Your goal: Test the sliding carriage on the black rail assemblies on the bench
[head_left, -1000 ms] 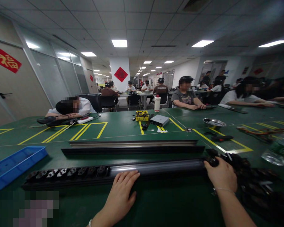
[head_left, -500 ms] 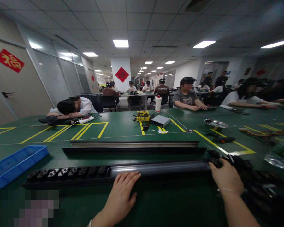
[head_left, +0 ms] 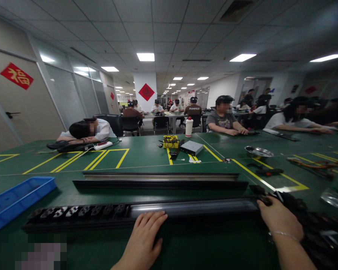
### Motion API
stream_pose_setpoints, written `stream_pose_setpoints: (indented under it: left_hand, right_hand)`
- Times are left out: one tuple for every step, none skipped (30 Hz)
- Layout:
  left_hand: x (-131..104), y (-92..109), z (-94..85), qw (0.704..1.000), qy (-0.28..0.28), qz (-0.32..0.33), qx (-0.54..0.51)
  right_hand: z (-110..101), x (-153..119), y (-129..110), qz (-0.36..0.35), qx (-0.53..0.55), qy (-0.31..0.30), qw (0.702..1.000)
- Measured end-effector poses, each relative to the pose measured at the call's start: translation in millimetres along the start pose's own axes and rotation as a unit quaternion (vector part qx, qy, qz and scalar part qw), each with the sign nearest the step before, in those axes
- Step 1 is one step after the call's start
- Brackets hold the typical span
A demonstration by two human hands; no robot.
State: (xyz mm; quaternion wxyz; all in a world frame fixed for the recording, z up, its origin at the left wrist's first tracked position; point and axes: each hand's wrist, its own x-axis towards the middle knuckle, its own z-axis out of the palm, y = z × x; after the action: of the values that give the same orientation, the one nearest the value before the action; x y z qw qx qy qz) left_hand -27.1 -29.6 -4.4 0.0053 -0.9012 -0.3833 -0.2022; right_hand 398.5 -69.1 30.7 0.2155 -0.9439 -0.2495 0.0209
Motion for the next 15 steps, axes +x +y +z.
stream_pose_setpoints:
  left_hand:
    - [-0.3,-0.8,0.8,1.0,0.001,0.002,0.003]
    - [-0.8,-1.8,1.7,1.0,0.001,0.003,0.006]
    - [-1.2,-2.7,2.5,1.0,0.0,0.004,0.007]
    - [-1.7,-3.5,3.2,1.0,-0.001,0.003,0.008]
    - [-2.0,-4.2,3.9,1.0,-0.003,0.003,0.008]
    - [-2.3,-4.6,4.5,1.0,-0.005,0.002,0.008]
    - [-2.5,-4.9,5.0,1.0,-0.007,-0.001,0.007]
    - [-2.5,-5.0,5.2,1.0,-0.01,-0.002,0.006]
    - [-2.4,-4.9,5.3,1.0,-0.012,-0.004,0.004]
    - [-2.2,-4.6,5.2,1.0,-0.014,-0.005,0.004]
    - [-1.9,-4.2,5.0,1.0,-0.015,-0.007,0.003]
    - [-1.5,-3.8,4.6,1.0,-0.016,-0.006,0.002]
    - [-1.1,-3.3,4.1,1.0,-0.016,-0.005,0.001]
    - [-0.6,-2.9,3.5,1.0,-0.015,-0.003,0.0]
    - [-0.2,-2.5,2.9,1.0,-0.013,-0.002,0.0]
  right_hand:
    - [0.5,0.1,0.5,-0.001,0.003,0.005,1.0]
    - [1.3,0.4,1.2,-0.004,0.006,0.013,1.0]
    - [2.4,0.8,2.3,-0.008,0.009,0.023,1.0]
    - [3.8,1.4,3.4,-0.013,0.012,0.035,0.999]
    - [5.4,2.2,4.7,-0.02,0.014,0.048,0.999]
    - [7.1,2.9,5.9,-0.027,0.016,0.058,0.998]
    - [8.7,3.7,7.0,-0.031,0.018,0.067,0.997]
    - [10.2,4.4,7.9,-0.033,0.02,0.072,0.997]
    - [11.4,5.1,8.7,-0.033,0.02,0.077,0.996]
    - [12.3,5.7,9.7,-0.033,0.02,0.079,0.996]
    - [13.1,6.3,11.1,-0.033,0.02,0.079,0.996]
    - [13.7,7.0,12.9,-0.032,0.02,0.081,0.996]
    - [14.2,7.8,15.4,-0.031,0.019,0.084,0.996]
    - [14.6,8.6,18.5,-0.03,0.016,0.09,0.995]
    - [14.9,9.2,21.9,-0.035,0.011,0.099,0.994]
